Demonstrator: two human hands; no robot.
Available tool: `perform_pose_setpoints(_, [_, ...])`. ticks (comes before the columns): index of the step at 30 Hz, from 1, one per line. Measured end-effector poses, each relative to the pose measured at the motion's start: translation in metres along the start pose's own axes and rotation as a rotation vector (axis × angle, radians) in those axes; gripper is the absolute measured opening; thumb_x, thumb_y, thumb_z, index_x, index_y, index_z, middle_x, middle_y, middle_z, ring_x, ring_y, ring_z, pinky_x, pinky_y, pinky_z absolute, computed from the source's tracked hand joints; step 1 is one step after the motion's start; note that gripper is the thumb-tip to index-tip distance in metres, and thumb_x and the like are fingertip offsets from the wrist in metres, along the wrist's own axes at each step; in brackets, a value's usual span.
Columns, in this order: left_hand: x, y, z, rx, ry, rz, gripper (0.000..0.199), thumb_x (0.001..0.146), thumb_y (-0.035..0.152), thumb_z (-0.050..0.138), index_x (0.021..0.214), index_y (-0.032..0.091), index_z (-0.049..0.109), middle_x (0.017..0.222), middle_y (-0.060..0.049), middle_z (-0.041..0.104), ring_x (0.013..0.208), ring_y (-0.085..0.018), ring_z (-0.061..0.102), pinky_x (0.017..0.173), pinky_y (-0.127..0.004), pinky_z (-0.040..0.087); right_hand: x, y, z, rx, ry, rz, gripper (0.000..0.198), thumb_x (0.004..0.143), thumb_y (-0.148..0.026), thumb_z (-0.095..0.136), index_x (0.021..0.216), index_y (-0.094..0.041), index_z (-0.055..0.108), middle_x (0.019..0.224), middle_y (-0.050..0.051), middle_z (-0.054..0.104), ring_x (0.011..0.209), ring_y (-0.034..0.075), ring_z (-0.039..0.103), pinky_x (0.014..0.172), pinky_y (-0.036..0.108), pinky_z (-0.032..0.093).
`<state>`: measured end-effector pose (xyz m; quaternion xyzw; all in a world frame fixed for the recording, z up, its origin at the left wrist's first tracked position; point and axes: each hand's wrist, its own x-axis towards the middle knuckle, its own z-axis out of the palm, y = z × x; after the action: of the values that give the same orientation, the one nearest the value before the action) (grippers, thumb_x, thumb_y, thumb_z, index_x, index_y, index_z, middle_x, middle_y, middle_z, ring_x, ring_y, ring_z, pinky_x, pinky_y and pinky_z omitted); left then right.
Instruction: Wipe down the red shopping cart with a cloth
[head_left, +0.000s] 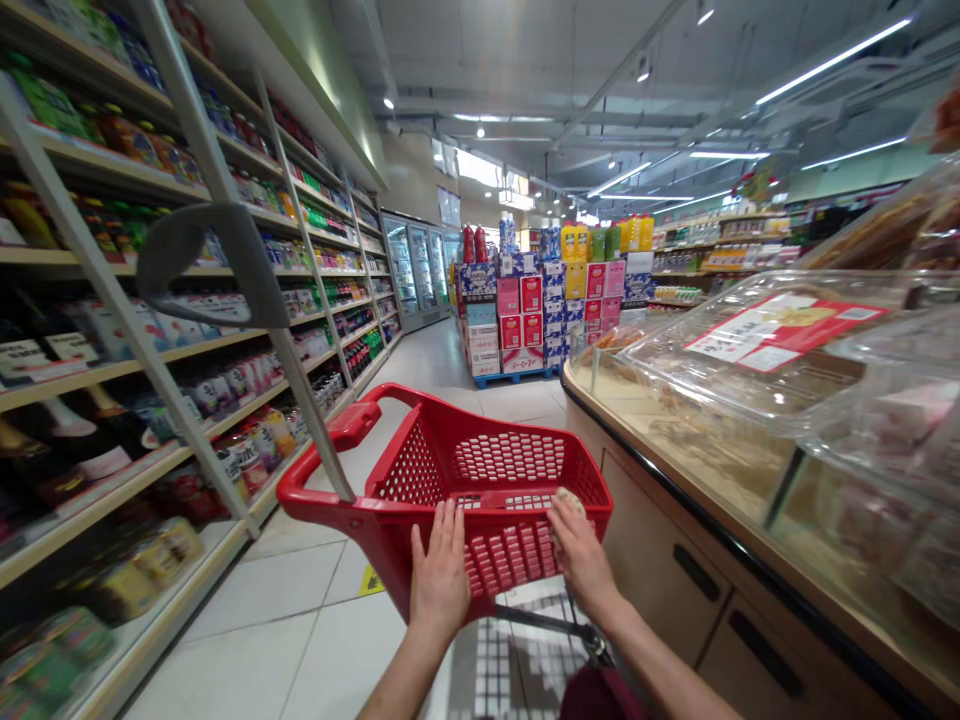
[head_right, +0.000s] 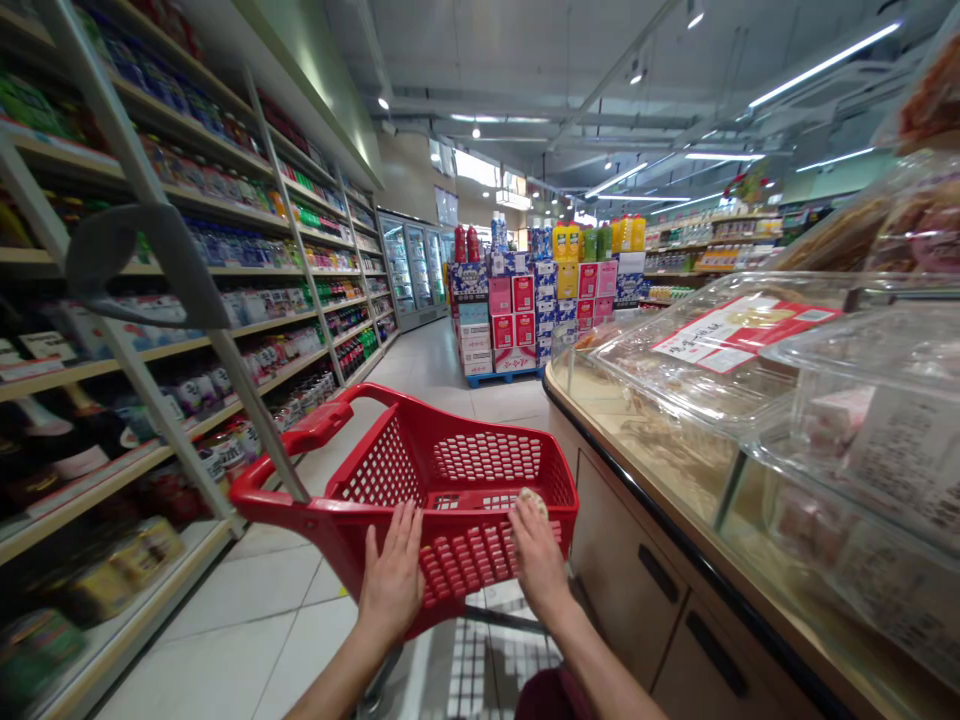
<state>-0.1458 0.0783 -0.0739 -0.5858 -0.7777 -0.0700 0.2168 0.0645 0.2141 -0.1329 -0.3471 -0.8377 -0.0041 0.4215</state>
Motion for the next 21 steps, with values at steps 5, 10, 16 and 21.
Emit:
perform_pose_setpoints(5, [-0.001,-0.001,-0.001,0.017,0.001,0.038,0.067,0.066,0.017,0.039,0.131,0.012,0.027,0.141,-0.008,0.024,0.131,-0.022,0.014,0.103,-0.050,0.015,0.001,0.012,-0.003,-0.055,0.073,0.144,0.050,0.073,-0.003,0.035,0.120,-0.013,0.049,0.129,0.012,0.043,0.124,0.022,0.032,0.098,0.046,0.034])
perform_pose_setpoints(10, [-0.003,-0.001,0.001,0.029,0.013,0.024,0.066,0.066,0.018,0.039,0.131,0.012,0.027,0.141,-0.008,0.024,0.131,-0.022,0.011,0.104,-0.049,0.015,0.003,-0.006,0.002,-0.001,0.024,0.024,0.056,0.072,0.001,0.032,0.122,-0.018,0.046,0.131,0.007,0.042,0.125,0.019,0.031,0.101,0.044,0.031])
perform_pose_setpoints(16, [-0.004,-0.003,0.001,0.034,0.009,0.051,0.069,0.066,0.018,0.040,0.132,0.012,0.024,0.142,-0.008,0.022,0.132,-0.022,0.006,0.104,-0.050,0.012,0.004,0.002,-0.001,-0.040,0.085,0.157,0.051,0.074,-0.004,0.036,0.121,-0.016,0.047,0.130,0.011,0.043,0.122,0.021,0.035,0.098,0.043,0.034])
perform_pose_setpoints(21, [-0.004,-0.001,0.001,0.032,0.006,0.017,0.067,0.066,0.017,0.039,0.131,0.011,0.027,0.141,-0.009,0.023,0.131,-0.023,0.010,0.104,-0.049,0.012,0.003,-0.017,0.003,0.054,-0.002,-0.034,0.056,0.073,0.000,0.033,0.125,-0.020,0.044,0.133,0.006,0.040,0.126,0.019,0.029,0.101,0.043,0.031])
